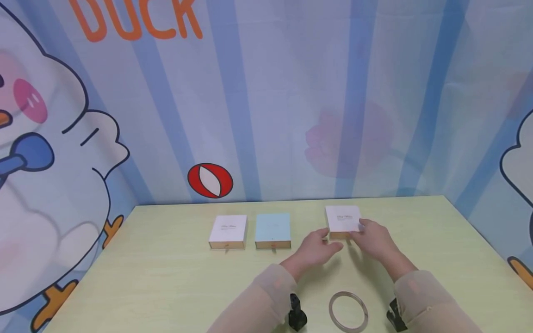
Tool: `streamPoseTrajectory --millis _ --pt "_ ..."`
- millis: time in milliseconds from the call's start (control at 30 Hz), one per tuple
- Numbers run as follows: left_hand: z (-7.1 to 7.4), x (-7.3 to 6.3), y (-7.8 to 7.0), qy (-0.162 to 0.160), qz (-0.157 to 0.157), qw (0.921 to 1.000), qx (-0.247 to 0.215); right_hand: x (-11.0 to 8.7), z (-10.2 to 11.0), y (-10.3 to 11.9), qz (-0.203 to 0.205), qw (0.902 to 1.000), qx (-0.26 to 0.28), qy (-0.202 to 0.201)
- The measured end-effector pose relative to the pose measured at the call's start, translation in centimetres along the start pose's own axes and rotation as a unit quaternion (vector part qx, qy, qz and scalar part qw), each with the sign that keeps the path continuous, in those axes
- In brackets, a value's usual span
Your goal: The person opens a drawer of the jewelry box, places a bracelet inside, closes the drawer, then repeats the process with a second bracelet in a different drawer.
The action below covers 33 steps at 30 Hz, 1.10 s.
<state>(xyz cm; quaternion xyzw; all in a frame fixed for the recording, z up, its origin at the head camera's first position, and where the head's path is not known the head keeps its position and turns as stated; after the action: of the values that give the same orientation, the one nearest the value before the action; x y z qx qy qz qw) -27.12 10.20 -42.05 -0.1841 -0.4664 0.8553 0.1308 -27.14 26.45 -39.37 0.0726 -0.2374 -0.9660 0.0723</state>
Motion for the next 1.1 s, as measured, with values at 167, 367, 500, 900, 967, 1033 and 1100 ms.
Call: streamPoseTrajectory --millis 167,367,500,900,967,1033,1100 --pt "-0.34 0.17 0.05 -0.003 0.002 1.0000 0.006 0.08 -0.23 -0.26 -0.008 1.0000 0.002 0.005" --pt "-0.26 -0.10 -0.28 0.004 -0.005 0.9998 0.018 0.09 -0.36 -0.24 -0.009 0.9999 0.008 0.010" --pt "-0.22 -0.11 -0.31 0.006 -0.003 0.9998 0.019 0.09 -0.42 -0.13 -0.006 0.9998 0.017 0.009" --pt "-0.08 -0.03 0.12 0.005 0.003 0.9999 0.015 0.27 -1.06 -0.18 0.000 0.9998 0.013 0.017" --pt "-0.04 -0.03 0.08 0.006 0.004 1.0000 0.007 0.29 -1.06 -0.09 0.002 0.9998 0.005 0.017" --pt "0.03 -0.03 0.02 0.007 0.005 1.0000 0.002 0.30 -1.04 0.05 0.002 0.9999 0.000 0.017" --pt "0.08 -0.06 -0.04 0.008 0.008 0.9999 -0.002 0.27 -1.01 0.25 0.002 0.9998 -0.006 0.019"
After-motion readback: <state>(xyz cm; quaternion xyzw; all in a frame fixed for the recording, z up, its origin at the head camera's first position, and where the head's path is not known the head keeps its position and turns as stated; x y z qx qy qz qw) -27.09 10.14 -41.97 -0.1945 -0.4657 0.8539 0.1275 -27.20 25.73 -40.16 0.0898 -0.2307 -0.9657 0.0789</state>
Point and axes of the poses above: each hand's wrist, its own x-axis towards the middle knuckle, its own z-axis out of the back of the hand, y = z × x, the point moved 2 cm from there along x, towards the middle knuckle, and after that the axes turned 9 degrees about y, right-handed, at the moved point
